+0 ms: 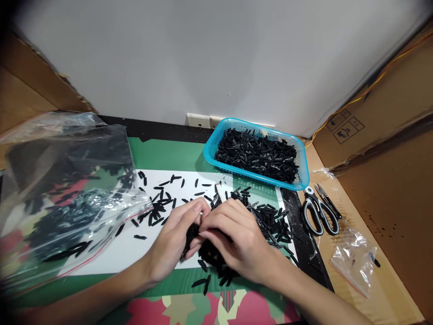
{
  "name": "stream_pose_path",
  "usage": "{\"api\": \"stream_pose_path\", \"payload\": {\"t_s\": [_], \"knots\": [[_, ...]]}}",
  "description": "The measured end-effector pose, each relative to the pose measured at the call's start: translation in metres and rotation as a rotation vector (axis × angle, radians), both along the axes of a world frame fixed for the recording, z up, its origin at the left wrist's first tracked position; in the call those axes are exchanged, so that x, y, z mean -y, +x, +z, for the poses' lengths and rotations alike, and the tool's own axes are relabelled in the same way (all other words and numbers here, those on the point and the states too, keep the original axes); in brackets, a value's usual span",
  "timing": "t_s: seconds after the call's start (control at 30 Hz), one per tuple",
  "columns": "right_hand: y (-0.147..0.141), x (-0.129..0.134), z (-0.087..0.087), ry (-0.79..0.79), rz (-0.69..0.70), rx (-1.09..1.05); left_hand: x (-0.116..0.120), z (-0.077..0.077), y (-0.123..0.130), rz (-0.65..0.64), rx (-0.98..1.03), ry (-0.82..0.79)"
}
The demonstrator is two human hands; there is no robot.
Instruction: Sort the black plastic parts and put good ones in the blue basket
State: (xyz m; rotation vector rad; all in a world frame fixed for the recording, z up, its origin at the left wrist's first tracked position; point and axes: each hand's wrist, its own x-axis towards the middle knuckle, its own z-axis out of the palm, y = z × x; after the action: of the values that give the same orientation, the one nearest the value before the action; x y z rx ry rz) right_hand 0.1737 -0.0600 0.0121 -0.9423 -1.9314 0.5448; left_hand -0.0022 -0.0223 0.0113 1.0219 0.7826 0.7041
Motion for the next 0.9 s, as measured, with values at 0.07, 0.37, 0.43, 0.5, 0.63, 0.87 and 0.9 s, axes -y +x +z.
{"api": "stream_pose_path", "payload": {"t_s": [0.07, 0.37, 0.43, 0.5, 0.63, 0.87, 0.9], "knots": [[0.000, 0.000, 0.000, -0.001, 0.026, 0.008, 0.000, 0.001, 0.000, 0.006, -0.007, -0.007], [-0.007, 0.007, -0.009, 0.080, -0.017, 0.011, 0.001, 0.000, -0.002, 0.006, -0.048, -0.033], [-0.006, 0.006, -0.006, 0.066, -0.033, -0.014, 0.000, 0.001, -0.001, 0.012, -0.028, -0.060], [-0.005, 0.004, -0.004, 0.084, -0.021, -0.021, -0.001, 0.002, 0.000, 0.028, -0.032, -0.073], [-0.008, 0.006, -0.010, 0.107, -0.010, 0.015, -0.002, 0.003, -0.001, -0.001, -0.076, -0.061], [-0.012, 0.012, -0.007, 0.040, -0.084, -0.047, -0.004, 0.004, -0.002, -0.023, -0.015, -0.100], [-0.011, 0.010, -0.004, 0.002, -0.110, -0.087, -0.004, 0.004, -0.002, -0.027, 0.005, -0.105]]}}
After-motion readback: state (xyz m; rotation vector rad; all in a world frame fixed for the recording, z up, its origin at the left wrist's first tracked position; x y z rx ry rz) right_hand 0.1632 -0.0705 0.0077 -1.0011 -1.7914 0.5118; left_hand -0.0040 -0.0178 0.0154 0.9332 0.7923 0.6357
